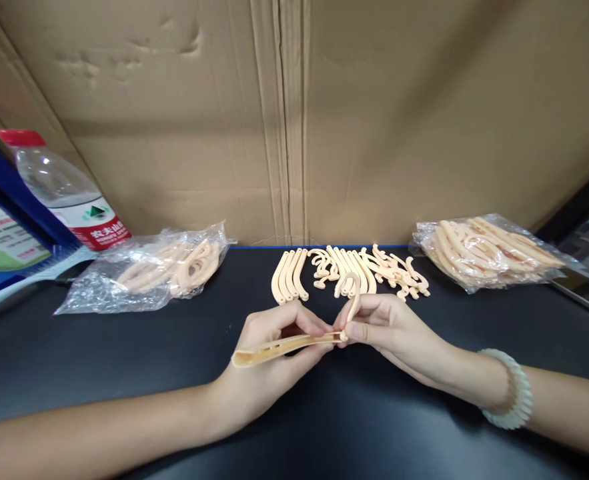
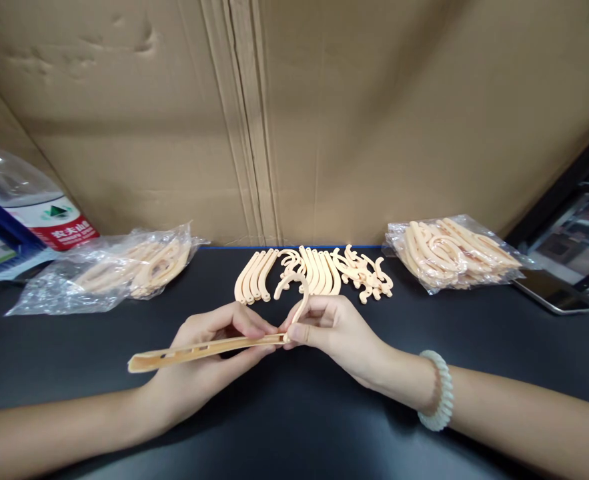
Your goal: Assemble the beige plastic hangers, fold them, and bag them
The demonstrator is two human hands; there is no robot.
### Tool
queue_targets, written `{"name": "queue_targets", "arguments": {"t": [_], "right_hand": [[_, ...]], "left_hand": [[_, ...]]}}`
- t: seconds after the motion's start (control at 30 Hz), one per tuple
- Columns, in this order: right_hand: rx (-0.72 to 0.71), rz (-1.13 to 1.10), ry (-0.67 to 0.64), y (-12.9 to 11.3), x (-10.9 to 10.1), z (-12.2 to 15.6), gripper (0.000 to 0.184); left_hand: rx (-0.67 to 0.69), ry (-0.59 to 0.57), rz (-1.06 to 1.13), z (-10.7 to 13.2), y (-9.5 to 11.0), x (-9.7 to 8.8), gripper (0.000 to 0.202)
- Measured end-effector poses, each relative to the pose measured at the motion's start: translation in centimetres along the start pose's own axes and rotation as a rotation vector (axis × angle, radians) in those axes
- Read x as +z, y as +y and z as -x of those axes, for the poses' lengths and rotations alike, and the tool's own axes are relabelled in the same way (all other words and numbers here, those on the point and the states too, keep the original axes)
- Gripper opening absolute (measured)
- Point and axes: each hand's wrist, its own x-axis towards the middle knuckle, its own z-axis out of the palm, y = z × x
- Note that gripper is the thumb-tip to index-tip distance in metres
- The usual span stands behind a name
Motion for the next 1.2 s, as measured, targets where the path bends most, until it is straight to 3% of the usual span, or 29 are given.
{"name": "queue_targets", "arguments": {"t": [0.47,0.93,1.2], "right_hand": [[-0.098,0.129,0.011,0.3,0.7,0.2,0.022],[-0.236,0.235,0.141,0.5,1.5,0.5,0.016],[-0.248,0.245,0.133,0.3,1.7,0.3,0.017]], "left_hand": [[-0.034,0.025,-0.061,0.4,0.3,0.3,0.016],[-0.141,0.062,0.048,0.4,0.5,0.6,0.023],[-0.095,0.049,0.042,0.4,0.3,0.6,0.02]]}}
